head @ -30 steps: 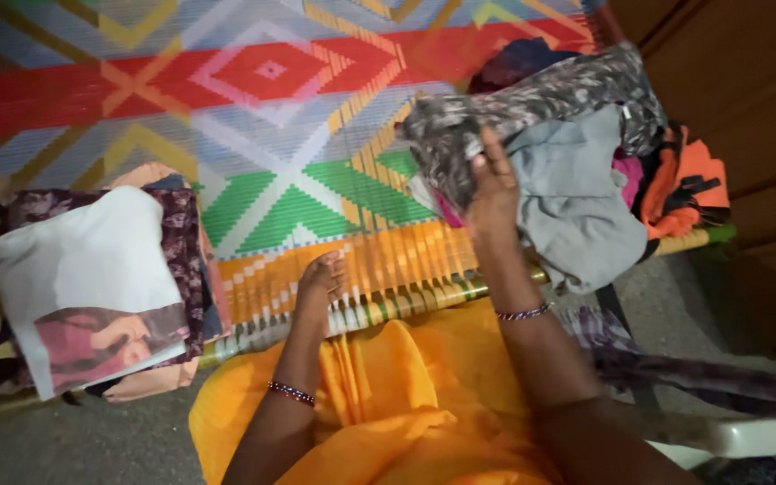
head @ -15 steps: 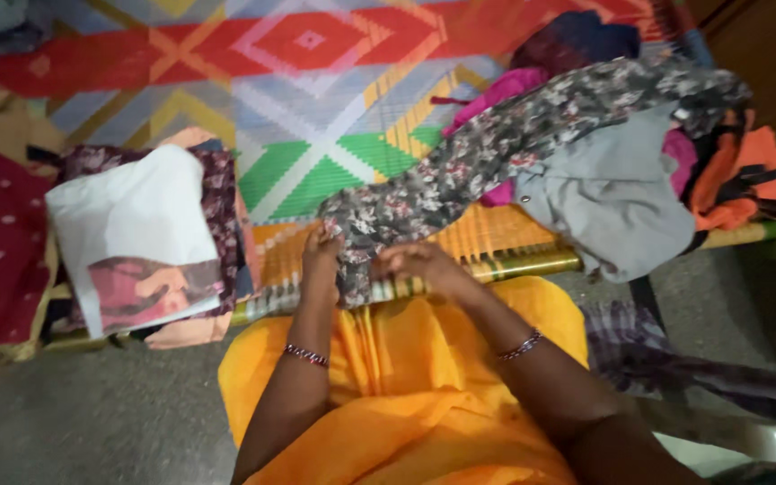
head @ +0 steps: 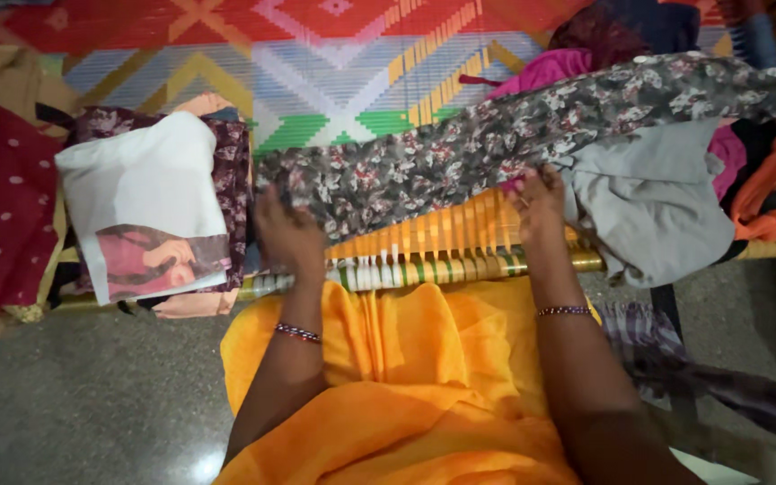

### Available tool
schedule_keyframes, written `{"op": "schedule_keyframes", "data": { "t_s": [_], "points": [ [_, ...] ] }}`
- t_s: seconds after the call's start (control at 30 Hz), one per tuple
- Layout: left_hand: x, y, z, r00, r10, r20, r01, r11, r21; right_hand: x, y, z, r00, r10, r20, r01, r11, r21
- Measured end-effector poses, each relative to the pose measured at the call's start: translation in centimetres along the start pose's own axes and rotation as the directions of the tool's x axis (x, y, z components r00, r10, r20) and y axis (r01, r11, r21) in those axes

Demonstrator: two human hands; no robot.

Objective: The person folds a floral-patterned cloth, a light grey shirt, and a pink garment one by one on a woven cot. Each item is smoothed, folded into a compact rectangle, and placed on a growing stack to the left.

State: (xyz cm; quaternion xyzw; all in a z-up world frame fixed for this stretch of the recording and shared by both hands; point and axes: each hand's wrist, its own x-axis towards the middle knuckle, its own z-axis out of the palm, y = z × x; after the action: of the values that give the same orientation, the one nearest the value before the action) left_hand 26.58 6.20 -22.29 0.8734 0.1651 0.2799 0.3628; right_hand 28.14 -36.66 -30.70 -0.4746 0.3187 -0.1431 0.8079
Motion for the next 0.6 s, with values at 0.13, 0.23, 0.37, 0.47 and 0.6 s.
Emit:
{"op": "schedule_keyframes", "data": {
  "t_s": [0.13,0.23,0.37,0.47,0.6],
  "points": [
    [-1.7,3.1,0.0,0.931,0.234,0.282,-0.267,0.96,0.084,2.5,-0.2,0.0,0.998,0.02,-0.064,-0.017,0.999,0.046],
    [-3.1,3.2,0.9,0.861,0.396,0.321,-0.449,0.887,0.111,3.3,-0.1,-0.9,1.0,0.016,0.001,-0.016,0.991,0.134],
    [-4.7,1.6,2.6,0.685,0.358,0.635,-0.321,0.93,-0.179,4.0,0.4,-1.7,0.994,-0.048,0.094,0.037,0.993,0.11],
    [-5.7,0.7,3.6,0.577,0.346,0.739,-0.339,0.926,-0.168,4.6,1.6,-1.6,0.995,-0.083,0.063,0.082,0.997,0.008],
    [-5.9,0.4,3.9,0.512,0.191,0.837,-0.418,0.907,0.048,5.8,2.7,-1.0,0.986,-0.154,0.057,0.158,0.986,-0.056]
  ]
}}
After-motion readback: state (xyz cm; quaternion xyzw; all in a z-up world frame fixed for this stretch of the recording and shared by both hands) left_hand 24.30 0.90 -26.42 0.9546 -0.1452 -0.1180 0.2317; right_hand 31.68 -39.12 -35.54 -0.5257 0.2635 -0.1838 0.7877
